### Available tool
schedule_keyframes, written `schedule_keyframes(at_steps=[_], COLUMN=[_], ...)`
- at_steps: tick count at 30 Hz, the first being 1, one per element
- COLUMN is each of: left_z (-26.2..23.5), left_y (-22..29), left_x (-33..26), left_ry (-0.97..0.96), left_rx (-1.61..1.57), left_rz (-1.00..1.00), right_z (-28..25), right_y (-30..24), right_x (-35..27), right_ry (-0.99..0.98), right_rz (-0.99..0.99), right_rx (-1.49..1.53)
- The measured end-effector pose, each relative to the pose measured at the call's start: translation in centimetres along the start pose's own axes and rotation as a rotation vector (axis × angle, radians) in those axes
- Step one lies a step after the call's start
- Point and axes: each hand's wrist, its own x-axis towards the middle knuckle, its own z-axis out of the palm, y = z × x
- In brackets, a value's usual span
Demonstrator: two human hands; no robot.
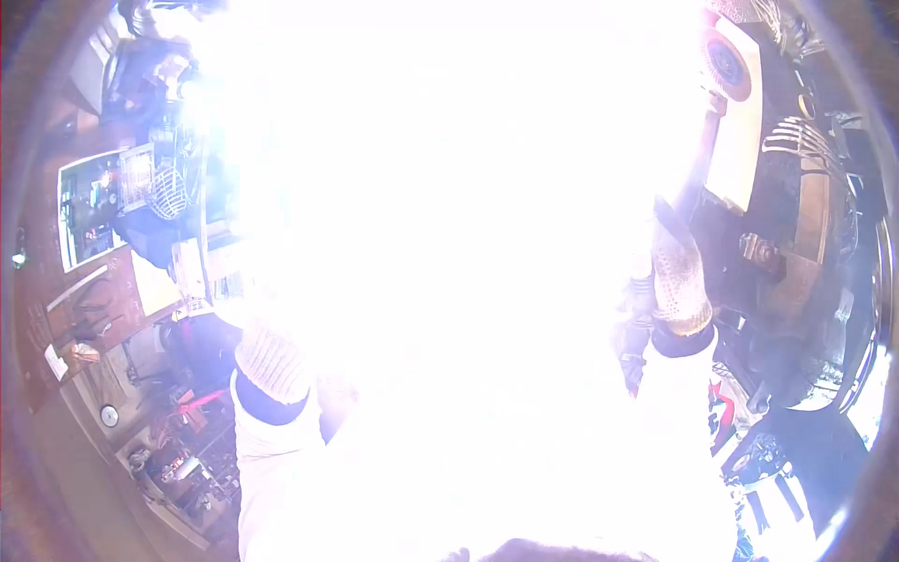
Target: The person welds components of a curved metal frame structure using a welding tool and a hand-held shield, then uses an angle grinder to smooth the joints.
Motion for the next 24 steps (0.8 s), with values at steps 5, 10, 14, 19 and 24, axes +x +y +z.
schedule_keyframes(at_steps=[5, 10, 14, 19, 24], left_z=[-1.0, -1.4, -0.5, -1.4, 2.2], left_y=[2.9, 4.3, 2.3, 2.8, -0.3], left_x=[1.9, 3.6, 2.3, 5.1, -0.7], left_ry=[-0.031, 0.078, 0.044, -0.189, 0.203], left_rx=[0.652, 0.326, 0.592, 0.779, 1.233], left_rz=[0.302, 0.172, 0.215, 0.226, 0.44], right_z=[-0.3, 1.3, 0.1, 0.0, 0.0], right_y=[1.5, -1.3, 0.4, -2.2, -0.6], right_x=[-0.9, -0.1, -0.3, -1.6, -0.9], right_ry=[0.0, 0.275, 0.147, 0.213, 0.077], right_rz=[0.282, 0.588, 0.565, 0.362, 0.264], right_rx=[0.939, 0.834, 0.638, 0.491, 0.186])
